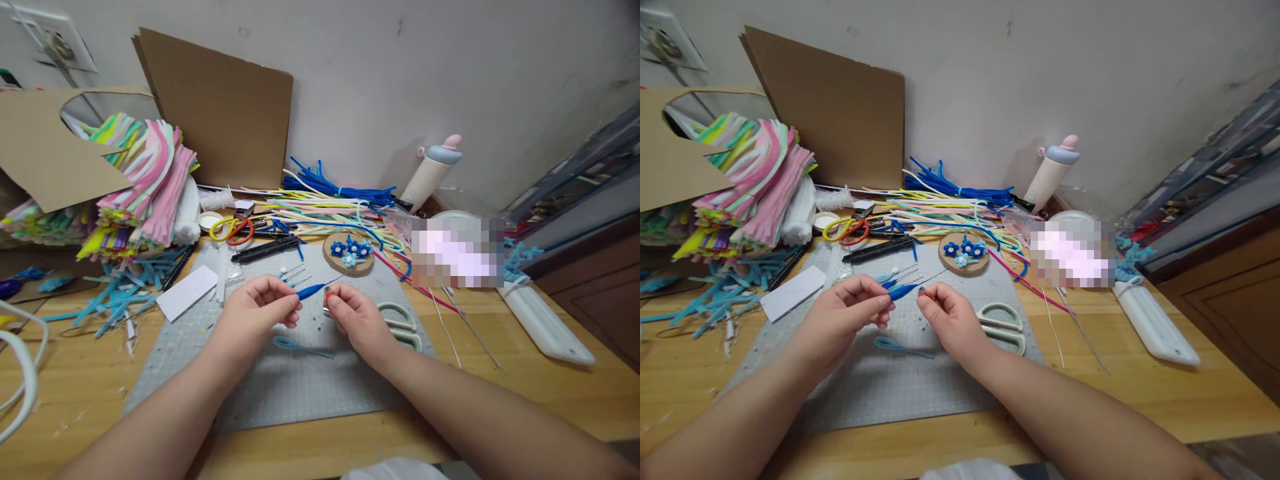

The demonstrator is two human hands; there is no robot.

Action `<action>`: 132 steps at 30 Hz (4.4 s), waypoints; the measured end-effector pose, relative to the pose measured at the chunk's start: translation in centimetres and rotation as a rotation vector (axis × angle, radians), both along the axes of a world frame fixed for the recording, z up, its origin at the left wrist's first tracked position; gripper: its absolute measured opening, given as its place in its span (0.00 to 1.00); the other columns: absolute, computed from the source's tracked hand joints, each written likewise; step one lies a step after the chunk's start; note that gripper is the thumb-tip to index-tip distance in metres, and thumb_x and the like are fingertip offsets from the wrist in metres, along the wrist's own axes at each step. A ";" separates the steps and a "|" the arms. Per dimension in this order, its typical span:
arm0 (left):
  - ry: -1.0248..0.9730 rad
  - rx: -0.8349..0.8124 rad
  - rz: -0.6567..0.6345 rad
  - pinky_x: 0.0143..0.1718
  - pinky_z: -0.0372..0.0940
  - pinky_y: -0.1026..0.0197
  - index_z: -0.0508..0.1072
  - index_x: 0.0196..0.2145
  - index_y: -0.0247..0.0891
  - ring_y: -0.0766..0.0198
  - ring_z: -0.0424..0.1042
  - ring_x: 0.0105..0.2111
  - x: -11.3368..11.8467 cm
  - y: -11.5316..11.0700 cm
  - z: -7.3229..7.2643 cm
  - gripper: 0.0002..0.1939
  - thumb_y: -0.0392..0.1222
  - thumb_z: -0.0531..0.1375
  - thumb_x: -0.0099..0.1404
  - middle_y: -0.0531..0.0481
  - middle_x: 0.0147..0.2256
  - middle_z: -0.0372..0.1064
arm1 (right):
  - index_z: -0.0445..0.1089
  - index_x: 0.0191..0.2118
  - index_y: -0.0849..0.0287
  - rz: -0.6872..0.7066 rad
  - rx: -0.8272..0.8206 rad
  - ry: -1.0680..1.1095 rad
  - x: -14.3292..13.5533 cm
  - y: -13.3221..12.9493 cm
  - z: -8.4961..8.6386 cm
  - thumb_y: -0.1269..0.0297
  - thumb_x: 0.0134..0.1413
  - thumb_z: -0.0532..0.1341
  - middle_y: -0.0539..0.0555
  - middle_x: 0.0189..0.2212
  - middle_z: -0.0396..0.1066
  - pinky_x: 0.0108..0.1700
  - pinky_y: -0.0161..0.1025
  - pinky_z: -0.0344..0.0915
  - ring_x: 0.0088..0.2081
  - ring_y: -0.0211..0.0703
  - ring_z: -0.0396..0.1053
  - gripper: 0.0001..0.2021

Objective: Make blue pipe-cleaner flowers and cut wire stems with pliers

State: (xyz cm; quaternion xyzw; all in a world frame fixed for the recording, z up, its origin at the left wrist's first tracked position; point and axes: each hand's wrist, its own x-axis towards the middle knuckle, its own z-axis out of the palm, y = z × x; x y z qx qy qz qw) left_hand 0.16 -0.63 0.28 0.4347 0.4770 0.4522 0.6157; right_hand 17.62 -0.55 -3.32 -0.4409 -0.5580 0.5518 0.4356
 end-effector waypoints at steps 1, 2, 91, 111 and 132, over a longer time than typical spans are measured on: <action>-0.050 -0.044 -0.018 0.24 0.63 0.68 0.69 0.26 0.35 0.70 0.67 0.20 -0.1 0.0 -0.1 0.09 0.39 0.66 0.50 0.54 0.21 0.70 | 0.59 0.28 0.57 -0.003 0.008 -0.011 0.0 0.0 0.0 0.51 0.52 0.57 0.44 0.19 0.50 0.21 0.33 0.44 0.20 0.32 0.44 0.14; -0.099 -0.093 -0.037 0.24 0.62 0.68 0.68 0.26 0.35 0.71 0.67 0.20 -0.1 0.1 -0.2 0.09 0.38 0.66 0.50 0.54 0.22 0.70 | 0.59 0.27 0.57 -0.006 0.018 -0.021 0.0 0.0 0.0 0.53 0.52 0.58 0.44 0.20 0.50 0.22 0.33 0.45 0.21 0.32 0.45 0.13; 0.198 -0.028 -0.023 0.28 0.64 0.68 0.72 0.28 0.34 0.71 0.67 0.24 -1.9 1.1 0.4 0.11 0.44 0.66 0.51 0.54 0.23 0.69 | 0.58 0.33 0.55 -0.198 0.082 0.108 1.8 0.6 -0.9 0.57 0.53 0.58 0.44 0.22 0.53 0.22 0.33 0.44 0.21 0.33 0.47 0.09; 0.206 -0.018 -0.031 0.29 0.64 0.65 0.72 0.27 0.35 0.69 0.67 0.23 -1.6 1.0 0.5 0.11 0.45 0.66 0.49 0.54 0.22 0.69 | 0.58 0.33 0.55 -0.160 0.083 0.062 1.5 0.5 -0.9 0.60 0.53 0.57 0.44 0.23 0.53 0.20 0.32 0.41 0.20 0.32 0.44 0.07; 0.171 -0.004 -0.063 0.29 0.64 0.66 0.71 0.27 0.35 0.69 0.67 0.23 -1.6 0.9 0.2 0.11 0.44 0.66 0.51 0.55 0.22 0.68 | 0.59 0.33 0.56 -0.168 0.101 0.063 1.1 0.4 -1.1 0.61 0.53 0.58 0.45 0.24 0.56 0.21 0.31 0.44 0.22 0.32 0.48 0.06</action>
